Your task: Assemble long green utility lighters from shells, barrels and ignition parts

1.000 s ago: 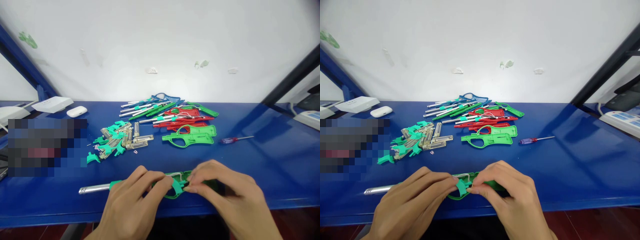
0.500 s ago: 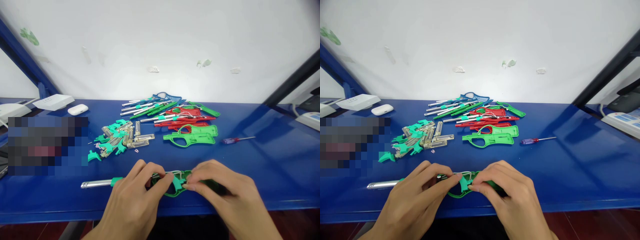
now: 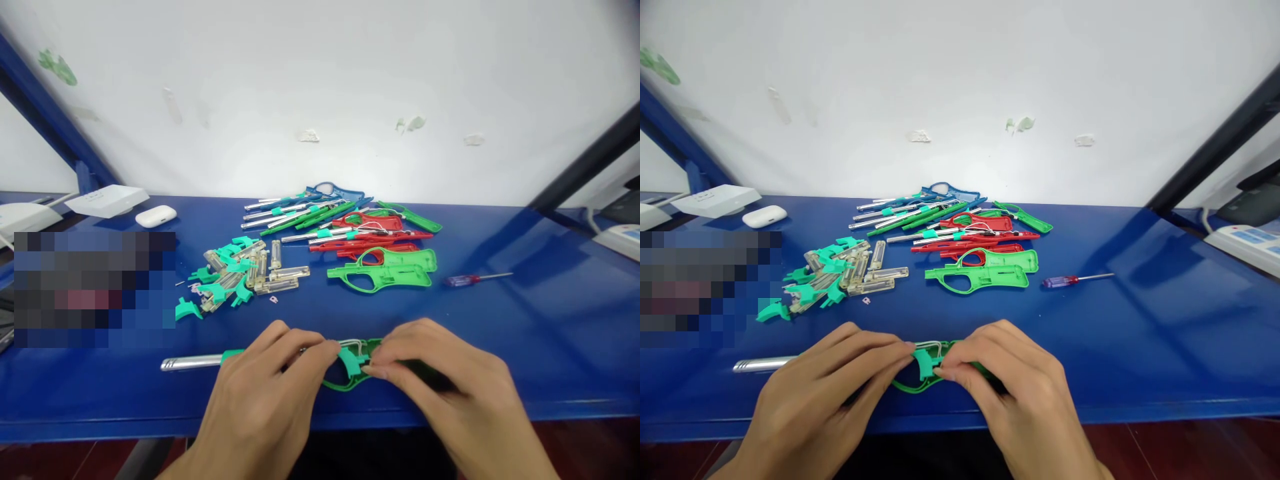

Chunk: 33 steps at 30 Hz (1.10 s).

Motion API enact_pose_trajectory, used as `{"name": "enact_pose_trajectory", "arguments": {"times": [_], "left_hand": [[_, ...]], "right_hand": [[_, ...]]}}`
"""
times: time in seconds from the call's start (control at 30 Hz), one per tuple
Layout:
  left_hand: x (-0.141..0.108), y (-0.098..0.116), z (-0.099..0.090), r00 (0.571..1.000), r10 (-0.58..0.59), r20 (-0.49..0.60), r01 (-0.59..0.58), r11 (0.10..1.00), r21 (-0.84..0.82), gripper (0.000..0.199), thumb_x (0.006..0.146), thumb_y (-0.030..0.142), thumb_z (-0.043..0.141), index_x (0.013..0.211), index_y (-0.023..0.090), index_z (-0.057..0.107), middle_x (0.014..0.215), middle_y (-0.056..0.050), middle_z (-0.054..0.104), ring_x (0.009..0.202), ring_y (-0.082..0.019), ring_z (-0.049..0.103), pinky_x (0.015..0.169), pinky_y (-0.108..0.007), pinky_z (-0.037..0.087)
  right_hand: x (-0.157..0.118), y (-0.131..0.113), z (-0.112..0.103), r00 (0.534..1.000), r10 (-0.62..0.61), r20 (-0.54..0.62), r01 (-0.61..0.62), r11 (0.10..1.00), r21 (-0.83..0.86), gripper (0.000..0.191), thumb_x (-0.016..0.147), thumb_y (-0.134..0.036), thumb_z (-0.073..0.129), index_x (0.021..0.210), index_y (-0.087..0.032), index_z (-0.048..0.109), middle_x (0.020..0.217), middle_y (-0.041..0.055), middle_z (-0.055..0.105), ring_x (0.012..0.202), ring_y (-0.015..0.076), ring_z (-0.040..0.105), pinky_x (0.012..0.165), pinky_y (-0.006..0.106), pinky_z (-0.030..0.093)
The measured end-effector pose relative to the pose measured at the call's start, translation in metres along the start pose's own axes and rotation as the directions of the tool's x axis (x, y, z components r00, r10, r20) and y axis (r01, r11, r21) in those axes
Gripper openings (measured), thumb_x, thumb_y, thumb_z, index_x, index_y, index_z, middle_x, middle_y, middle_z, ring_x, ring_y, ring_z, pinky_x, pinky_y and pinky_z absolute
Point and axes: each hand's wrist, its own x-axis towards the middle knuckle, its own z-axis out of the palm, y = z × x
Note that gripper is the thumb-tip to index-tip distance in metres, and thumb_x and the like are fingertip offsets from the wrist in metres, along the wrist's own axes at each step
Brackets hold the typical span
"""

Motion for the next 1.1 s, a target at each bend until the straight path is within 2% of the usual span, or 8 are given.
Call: {"name": "enact_pose_trajectory", "arguments": {"times": [0.1, 0.27, 0.4, 0.53, 0.77, 0.97, 1.1], "left_hand": [[0.0, 0.0002, -0.0031, 1.0, 0.003, -0.003, -0.003, 0.999, -0.034, 0.03, 0.106, 0.001, 0.054, 0.115, 0.022, 0.074, 0.103, 0.002, 0.082, 0.082, -0.015, 0.075, 0.077, -0.031, 0.062], [-0.0019, 0.0004, -0.0053, 1.0, -0.004, -0.006, 0.004, 0.997, -0.076, 0.03, 0.105, 0.002, 0.057, 0.12, 0.021, 0.073, 0.105, 0.001, 0.082, 0.082, -0.016, 0.071, 0.074, -0.028, 0.062], [-0.0043, 0.0003, -0.0044, 0.999, -0.037, -0.025, 0.035, 0.995, -0.091, 0.029, 0.107, 0.004, 0.056, 0.12, 0.022, 0.074, 0.107, 0.001, 0.08, 0.089, -0.012, 0.075, 0.085, -0.023, 0.061], [-0.0082, 0.0003, -0.0038, 0.997, -0.076, -0.025, 0.075, 0.996, -0.051, 0.027, 0.111, 0.01, 0.055, 0.125, 0.024, 0.073, 0.111, 0.0, 0.077, 0.095, -0.011, 0.076, 0.089, -0.019, 0.06], [-0.0083, -0.0012, -0.0014, 0.999, -0.043, 0.006, 0.043, 0.999, 0.032, 0.031, 0.111, 0.006, 0.05, 0.126, 0.026, 0.07, 0.11, 0.003, 0.079, 0.094, -0.012, 0.077, 0.092, -0.026, 0.058], [-0.005, 0.0009, 0.0001, 0.993, -0.105, 0.047, 0.104, 0.994, 0.028, 0.029, 0.113, 0.009, 0.046, 0.126, 0.029, 0.061, 0.109, 0.004, 0.078, 0.094, -0.017, 0.077, 0.086, -0.032, 0.058], [0.0004, 0.0033, -0.0009, 0.985, -0.154, 0.072, 0.153, 0.988, 0.018, 0.022, 0.111, 0.011, 0.046, 0.116, 0.03, 0.056, 0.098, 0.005, 0.073, 0.081, -0.018, 0.071, 0.067, -0.03, 0.055]], "right_hand": [[0.0001, -0.0002, 0.0, 1.0, -0.004, 0.013, 0.004, 1.0, 0.004, 0.016, 0.098, -0.018, 0.08, 0.092, -0.032, 0.076, 0.087, -0.0099, 0.08, 0.078, 0.0089, 0.076, 0.077, 0.014, 0.059], [0.0013, -0.0013, -0.0007, 1.0, -0.016, 0.014, 0.016, 1.0, -0.023, 0.015, 0.098, -0.018, 0.079, 0.092, -0.032, 0.075, 0.087, -0.0105, 0.08, 0.076, 0.0085, 0.076, 0.076, 0.014, 0.059], [0.0003, 0.0003, -0.0001, 0.999, -0.033, 0.035, 0.035, 0.998, -0.047, 0.013, 0.099, -0.02, 0.08, 0.098, -0.033, 0.077, 0.092, -0.01, 0.082, 0.08, 0.0099, 0.077, 0.079, 0.017, 0.06], [-0.0005, 0.002, 0.0009, 0.998, -0.046, 0.046, 0.049, 0.997, -0.061, 0.01, 0.102, -0.023, 0.078, 0.099, -0.033, 0.078, 0.095, -0.0091, 0.082, 0.082, 0.0102, 0.077, 0.08, 0.019, 0.061], [0.0029, -0.0003, 0.0, 0.993, -0.115, 0.033, 0.118, 0.986, -0.114, 0.018, 0.111, -0.031, 0.066, 0.096, -0.032, 0.077, 0.091, -0.0115, 0.082, 0.079, 0.0065, 0.077, 0.078, 0.015, 0.058], [0.0007, 0.0, 0.0009, 0.993, -0.11, 0.037, 0.113, 0.986, -0.12, 0.016, 0.11, -0.028, 0.067, 0.097, -0.031, 0.076, 0.092, -0.0102, 0.081, 0.081, 0.0071, 0.077, 0.082, 0.015, 0.058], [-0.0007, -0.0001, 0.0027, 0.99, -0.131, 0.044, 0.135, 0.983, -0.126, 0.015, 0.11, -0.025, 0.067, 0.1, -0.031, 0.077, 0.094, -0.0089, 0.081, 0.082, 0.0075, 0.076, 0.082, 0.016, 0.058]]}}
